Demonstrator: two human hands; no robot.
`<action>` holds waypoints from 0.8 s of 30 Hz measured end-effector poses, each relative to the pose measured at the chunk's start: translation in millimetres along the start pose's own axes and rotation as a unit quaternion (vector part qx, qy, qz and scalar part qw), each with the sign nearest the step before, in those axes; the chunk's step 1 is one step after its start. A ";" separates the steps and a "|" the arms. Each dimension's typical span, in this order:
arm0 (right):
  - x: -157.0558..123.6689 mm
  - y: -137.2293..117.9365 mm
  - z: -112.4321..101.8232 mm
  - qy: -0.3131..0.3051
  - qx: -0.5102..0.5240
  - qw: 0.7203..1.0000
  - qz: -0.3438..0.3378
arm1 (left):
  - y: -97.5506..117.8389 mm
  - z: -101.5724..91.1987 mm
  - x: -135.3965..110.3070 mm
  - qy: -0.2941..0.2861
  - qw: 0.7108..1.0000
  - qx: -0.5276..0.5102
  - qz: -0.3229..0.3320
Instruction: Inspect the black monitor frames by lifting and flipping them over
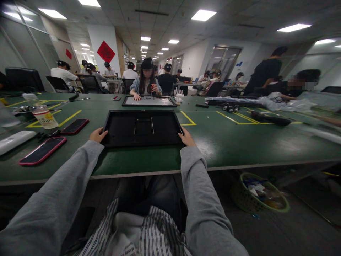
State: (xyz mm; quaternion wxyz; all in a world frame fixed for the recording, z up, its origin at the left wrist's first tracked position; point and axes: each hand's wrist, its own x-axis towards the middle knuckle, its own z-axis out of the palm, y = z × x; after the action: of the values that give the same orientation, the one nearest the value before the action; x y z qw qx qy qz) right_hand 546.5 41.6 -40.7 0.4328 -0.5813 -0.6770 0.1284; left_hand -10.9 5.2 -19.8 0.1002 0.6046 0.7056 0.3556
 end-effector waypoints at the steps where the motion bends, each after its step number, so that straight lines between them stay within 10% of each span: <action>1: 0.0 -1.8 1.6 0.001 0.002 1.000 0.002 | -0.1 -1.6 -0.4 0.006 1.000 0.003 -0.006; 15: -6.9 -15.9 7.8 0.022 -0.080 0.994 0.067 | 2.9 -3.5 6.6 -0.019 0.998 -0.053 -0.015; 24: -5.0 -24.5 5.8 0.023 -0.111 0.993 0.043 | 14.5 -6.9 -4.9 -0.014 0.988 0.155 -0.022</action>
State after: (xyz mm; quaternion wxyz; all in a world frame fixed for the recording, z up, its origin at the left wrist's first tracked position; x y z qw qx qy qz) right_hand 525.5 31.9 -29.8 0.3751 -0.6571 -0.6512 0.0583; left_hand -2.2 -1.7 -7.1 0.0231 0.6023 0.7637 0.2310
